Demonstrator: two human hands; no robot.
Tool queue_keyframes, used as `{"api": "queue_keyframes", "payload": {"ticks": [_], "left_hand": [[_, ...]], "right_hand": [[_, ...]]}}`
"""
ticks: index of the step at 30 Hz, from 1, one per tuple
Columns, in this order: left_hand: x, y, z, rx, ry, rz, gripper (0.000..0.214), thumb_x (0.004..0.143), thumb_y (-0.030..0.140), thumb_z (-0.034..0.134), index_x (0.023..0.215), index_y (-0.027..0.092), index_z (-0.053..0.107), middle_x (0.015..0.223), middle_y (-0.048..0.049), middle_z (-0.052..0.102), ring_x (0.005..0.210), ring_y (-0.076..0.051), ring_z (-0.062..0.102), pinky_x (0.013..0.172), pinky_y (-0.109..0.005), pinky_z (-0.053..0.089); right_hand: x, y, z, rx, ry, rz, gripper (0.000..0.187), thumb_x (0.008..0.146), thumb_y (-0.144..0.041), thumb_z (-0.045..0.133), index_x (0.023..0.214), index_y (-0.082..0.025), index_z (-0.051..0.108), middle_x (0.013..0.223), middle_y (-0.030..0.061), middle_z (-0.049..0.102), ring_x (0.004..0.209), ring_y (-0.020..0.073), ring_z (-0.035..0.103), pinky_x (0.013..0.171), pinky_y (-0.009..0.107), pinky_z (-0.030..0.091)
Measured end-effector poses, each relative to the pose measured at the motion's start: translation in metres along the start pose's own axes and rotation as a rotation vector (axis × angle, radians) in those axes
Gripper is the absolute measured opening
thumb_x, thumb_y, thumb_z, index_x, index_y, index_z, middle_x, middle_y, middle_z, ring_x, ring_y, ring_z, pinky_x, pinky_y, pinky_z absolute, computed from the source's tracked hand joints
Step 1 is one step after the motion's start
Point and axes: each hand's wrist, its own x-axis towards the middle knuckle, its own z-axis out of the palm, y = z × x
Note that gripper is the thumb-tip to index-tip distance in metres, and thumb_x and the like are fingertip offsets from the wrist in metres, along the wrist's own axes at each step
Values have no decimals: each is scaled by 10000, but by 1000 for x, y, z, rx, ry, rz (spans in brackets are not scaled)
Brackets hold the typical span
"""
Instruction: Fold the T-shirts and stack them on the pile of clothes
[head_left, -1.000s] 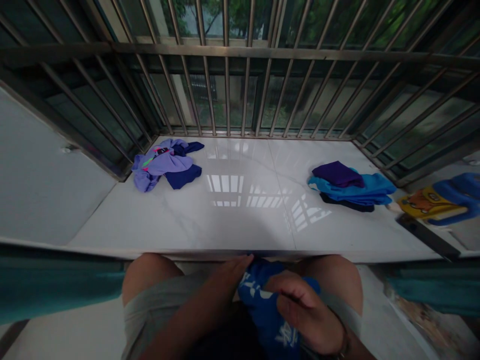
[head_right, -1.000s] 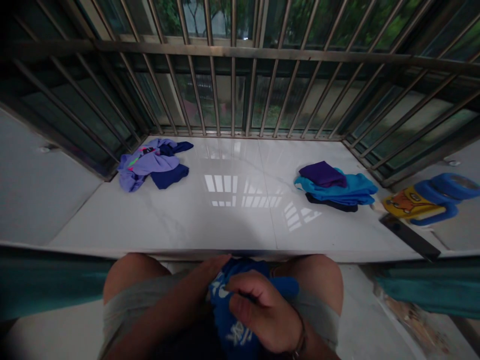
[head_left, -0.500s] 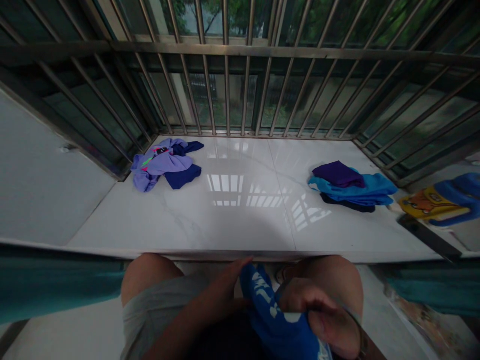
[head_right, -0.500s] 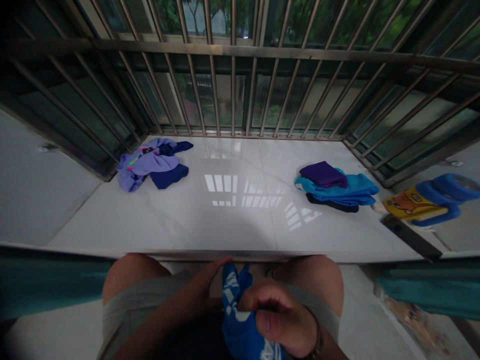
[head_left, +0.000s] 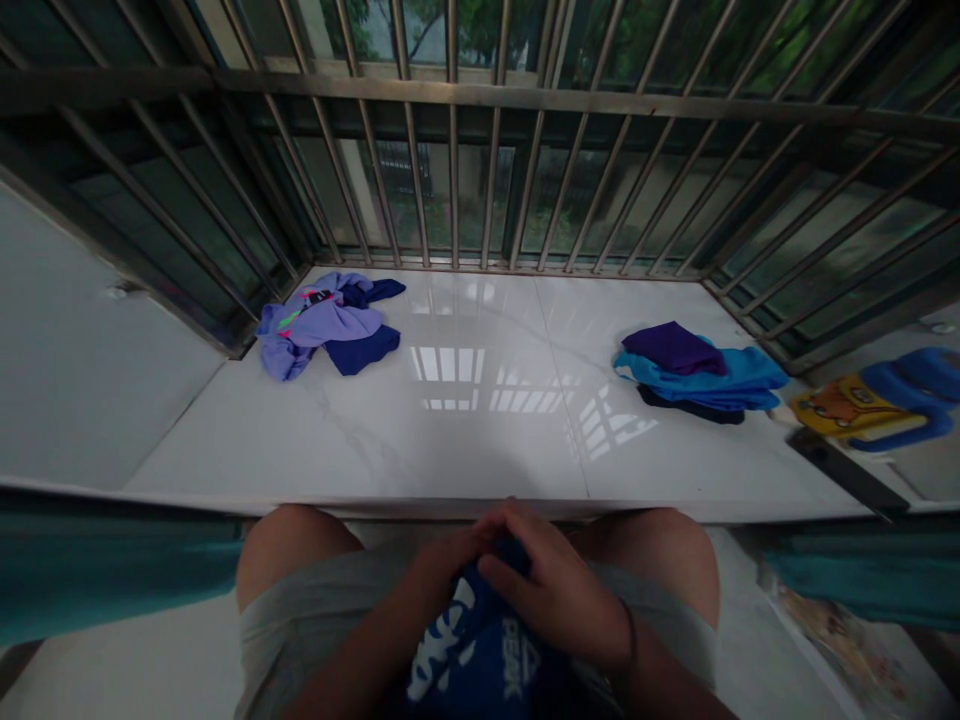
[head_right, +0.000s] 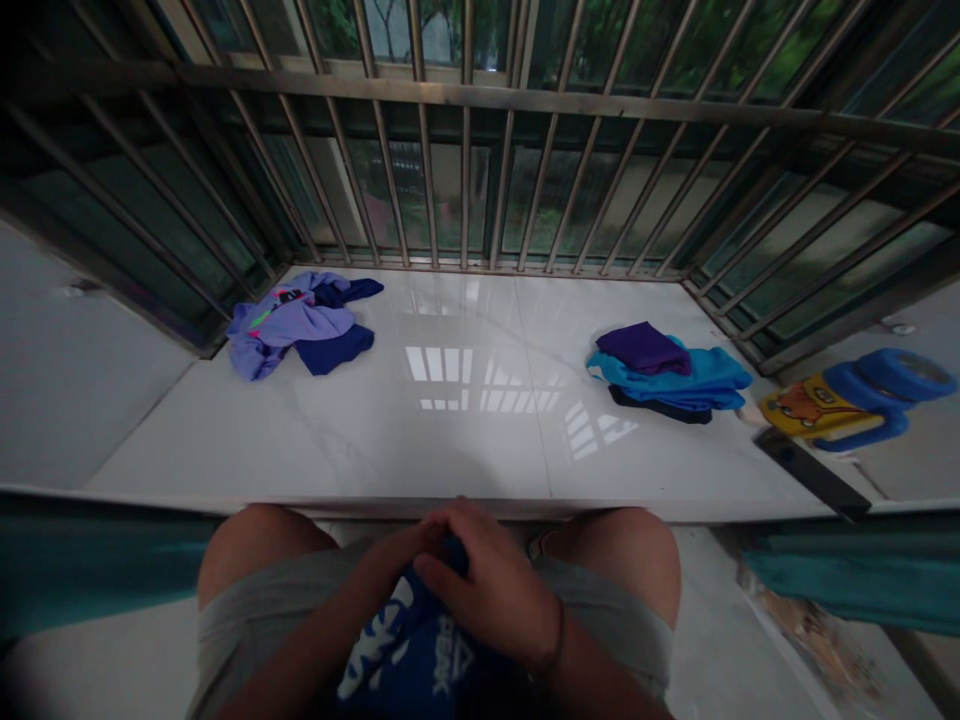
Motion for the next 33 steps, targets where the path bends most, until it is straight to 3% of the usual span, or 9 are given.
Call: {"api": "queue_keyframes", "payload": {"ticks": [4,8,14,21,26,33], "left_hand": [[-29,22,-30,-39,146,60,305,846,323,790,1140,258,842,1146,-69,874,1052,-264,820,963,-353,641],[-39,34,-42,3,228,96,335,765,279,849,1098,258,826,995,-39,852,891,-234,813,832,-312,632],[-37,29,-45,48,278,51,367,716,203,844,1077,270,828,973,-11,851,865,-221,805,783,-288,617],[-33,37,-49,43,349,47,294,762,240,820,1054,261,832,907,-7,834,790,-201,770,743,-280,596],[-34,36,-44,45,347,32,245,809,265,758,1039,253,842,929,-30,842,825,-214,779,780,-303,612],[-35,32,-38,52,341,31,257,790,233,775,1038,257,837,948,-28,838,829,-219,777,773,-307,611]], "right_hand": [[8,32,23,102,-123,138,625,1046,-590,699,1560,-250,596,1534,128,701,1388,311,667,1205,458,491],[6,43,39,114,-195,166,689,1034,-584,710,1620,-244,583,1547,124,713,1398,325,671,1200,463,490],[9,35,33,-1,-93,204,459,970,-442,797,1393,-276,731,1371,70,786,1269,303,717,1088,411,507],[16,47,48,75,24,264,560,921,-377,805,1428,-239,609,1349,89,747,1221,284,717,1054,408,527],[13,56,67,254,-63,219,664,959,-415,773,1532,-230,494,1435,132,740,1290,299,724,1120,438,537],[14,71,69,350,-181,255,721,948,-410,798,1574,-245,480,1442,112,759,1291,286,744,1100,424,576]]}}
